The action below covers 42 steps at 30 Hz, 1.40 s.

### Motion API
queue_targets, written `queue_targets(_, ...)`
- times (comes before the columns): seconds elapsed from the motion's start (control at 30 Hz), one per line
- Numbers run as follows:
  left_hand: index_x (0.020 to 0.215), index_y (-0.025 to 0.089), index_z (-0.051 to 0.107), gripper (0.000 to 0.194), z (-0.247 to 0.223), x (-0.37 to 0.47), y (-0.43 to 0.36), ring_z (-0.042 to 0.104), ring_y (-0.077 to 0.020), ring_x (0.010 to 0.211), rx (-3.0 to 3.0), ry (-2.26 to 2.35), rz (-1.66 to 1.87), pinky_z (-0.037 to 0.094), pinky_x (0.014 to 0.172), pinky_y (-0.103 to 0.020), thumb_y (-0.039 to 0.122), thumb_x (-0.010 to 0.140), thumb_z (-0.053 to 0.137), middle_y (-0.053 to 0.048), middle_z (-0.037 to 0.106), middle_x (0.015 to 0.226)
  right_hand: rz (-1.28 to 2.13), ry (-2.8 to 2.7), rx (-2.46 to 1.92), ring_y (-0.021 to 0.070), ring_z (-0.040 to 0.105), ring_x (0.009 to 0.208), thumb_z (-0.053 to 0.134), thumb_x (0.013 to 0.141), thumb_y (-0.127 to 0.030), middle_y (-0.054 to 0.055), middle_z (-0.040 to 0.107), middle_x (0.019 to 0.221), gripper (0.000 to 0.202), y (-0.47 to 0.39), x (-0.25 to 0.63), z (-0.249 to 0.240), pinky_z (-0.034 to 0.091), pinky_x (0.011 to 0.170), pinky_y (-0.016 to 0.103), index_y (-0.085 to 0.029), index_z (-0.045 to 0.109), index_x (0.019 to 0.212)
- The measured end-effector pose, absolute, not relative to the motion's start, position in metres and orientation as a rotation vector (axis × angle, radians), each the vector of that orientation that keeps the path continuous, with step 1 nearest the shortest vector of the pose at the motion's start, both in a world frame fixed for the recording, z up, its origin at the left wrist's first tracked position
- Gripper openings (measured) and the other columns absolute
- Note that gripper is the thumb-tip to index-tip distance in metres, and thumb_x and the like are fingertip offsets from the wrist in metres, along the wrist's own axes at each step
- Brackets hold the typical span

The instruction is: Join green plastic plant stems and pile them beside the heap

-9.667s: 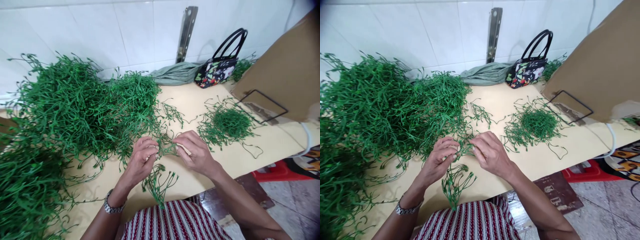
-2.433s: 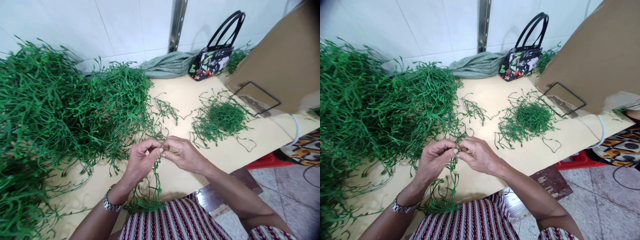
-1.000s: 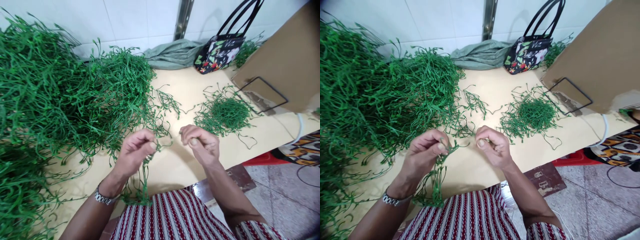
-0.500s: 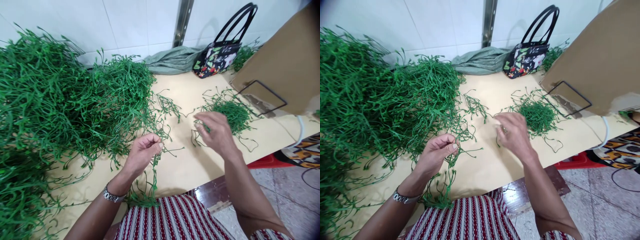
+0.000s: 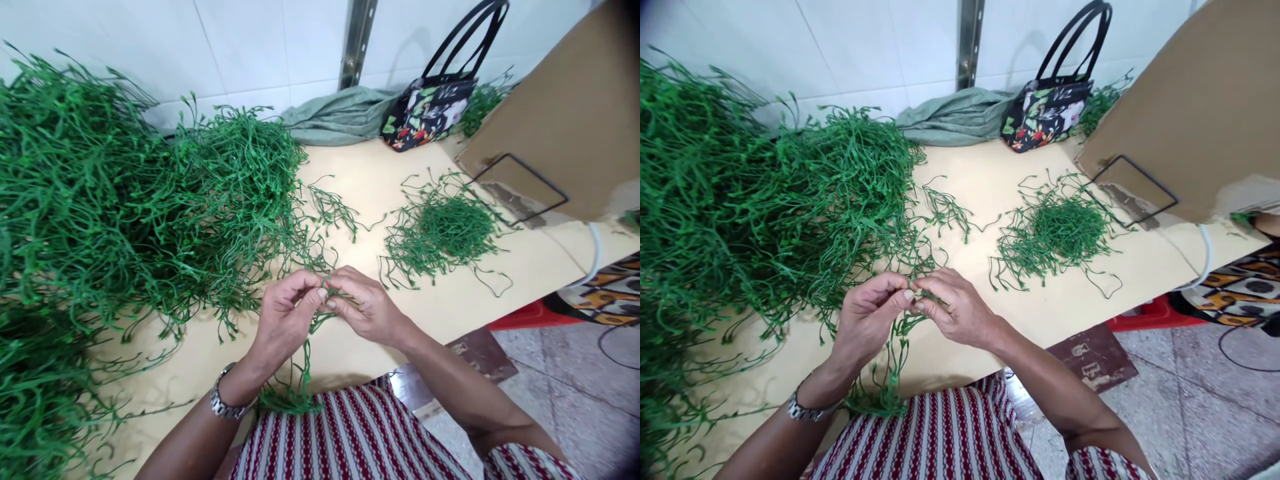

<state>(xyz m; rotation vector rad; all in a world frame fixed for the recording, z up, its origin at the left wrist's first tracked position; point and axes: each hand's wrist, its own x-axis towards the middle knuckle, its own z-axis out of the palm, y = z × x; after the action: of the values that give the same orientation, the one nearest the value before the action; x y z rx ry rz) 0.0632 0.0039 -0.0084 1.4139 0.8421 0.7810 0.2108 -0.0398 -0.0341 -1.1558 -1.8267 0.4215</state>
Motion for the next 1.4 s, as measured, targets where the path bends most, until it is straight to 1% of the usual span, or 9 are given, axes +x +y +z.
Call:
queue_targets(0.23,0.064,0.016,0.052,0.011,-0.009,0.063,-0.001,0.039,-0.0070,0.051,1.187,0.807,0.866,0.033,0.047,-0.020,0.020,0.072,0.059,0.003,0.047,0.060,0.230,-1.915,-1.196,0.0133,0.048,0.058,0.046,0.087,-0.019,0.002,0.056,0.063,0.013,-0.046,0.209,-0.025,0.041,0.056,0.027,-0.016,0.057,0.080)
queue_targets(0.43,0.068,0.019,0.054,0.012,0.010,0.045,0.022,0.038,-0.0057,0.044,1.054,0.883,1.221,0.029,0.040,-0.018,0.008,0.066,0.060,0.006,0.046,0.054,0.319,-1.531,-1.253,0.0147,0.056,0.065,0.050,0.085,-0.019,0.002,0.060,0.069,0.012,-0.058,0.239,-0.024,0.043,0.058,0.027,-0.019,0.061,0.081)
queue_targets(0.63,0.061,0.015,0.054,0.013,0.005,0.054,0.023,0.041,-0.0054,0.047,1.110,0.780,0.901,0.030,0.044,-0.018,0.019,0.067,0.065,0.003,0.050,0.055,-0.488,-1.656,-1.826,0.0189,0.057,0.075,0.049,0.085,-0.026,0.007,0.063,0.078,0.023,-0.044,0.309,-0.027,0.041,0.072,0.032,-0.018,0.065,0.100)
queue_targets(0.73,0.062,0.014,0.056,0.015,0.001,0.055,0.022,0.043,-0.0055,0.049,1.111,0.745,0.833,0.034,0.047,-0.019,0.022,0.066,0.067,0.003,0.051,0.058,-0.619,-1.830,-2.109,0.0254,0.056,0.087,0.051,0.084,-0.030,0.011,0.064,0.090,0.025,-0.038,0.335,-0.041,0.036,0.083,0.042,-0.016,0.067,0.096)
queue_targets(0.87,0.065,0.014,0.059,0.014,-0.002,0.055,0.022,0.045,-0.0062,0.052,1.122,0.702,0.801,0.035,0.051,-0.020,0.025,0.068,0.067,0.002,0.051,0.062,-0.511,-1.897,-2.079,0.0302,0.053,0.100,0.051,0.084,-0.032,0.014,0.062,0.105,0.025,-0.042,0.325,-0.038,0.028,0.094,0.052,-0.016,0.065,0.099)
queue_targets(1.0,0.069,0.016,0.062,0.006,-0.005,0.060,0.019,0.047,-0.0090,0.061,1.219,0.668,0.854,0.038,0.059,-0.022,0.021,0.071,0.064,0.001,0.053,0.070,0.096,-1.928,-1.513,0.0200,0.056,0.096,0.049,0.087,-0.028,0.008,0.063,0.102,0.022,-0.042,0.272,-0.014,0.043,0.085,0.038,-0.018,0.060,0.104)
queue_targets(1.1,0.071,0.018,0.064,0.002,-0.009,0.063,0.016,0.049,-0.0128,0.078,1.400,0.662,0.967,0.039,0.073,-0.025,0.017,0.072,0.064,-0.001,0.051,0.077,0.430,-1.984,-1.153,0.0163,0.056,0.086,0.050,0.087,-0.024,0.005,0.063,0.087,0.013,-0.037,0.232,-0.010,0.046,0.079,0.035,-0.017,0.060,0.092)
queue_targets(1.33,0.105,0.021,0.054,0.027,-0.007,0.055,0.006,0.046,-0.0122,0.075,1.533,0.836,0.884,0.038,0.070,-0.025,0.021,0.079,0.057,-0.001,0.050,0.081,0.545,-1.759,-1.168,0.0135,0.052,0.069,0.049,0.085,-0.017,0.003,0.055,0.072,0.009,-0.042,0.210,-0.027,0.044,0.062,0.028,-0.016,0.057,0.079)
queue_targets(1.4,0.101,0.019,0.052,0.027,-0.004,0.052,0.001,0.046,-0.0117,0.071,1.603,0.942,0.814,0.038,0.067,-0.024,0.021,0.076,0.059,0.001,0.049,0.077,0.474,-1.743,-1.176,0.0139,0.052,0.069,0.050,0.085,-0.017,0.003,0.055,0.071,0.008,-0.045,0.210,-0.027,0.044,0.062,0.028,-0.016,0.056,0.080)
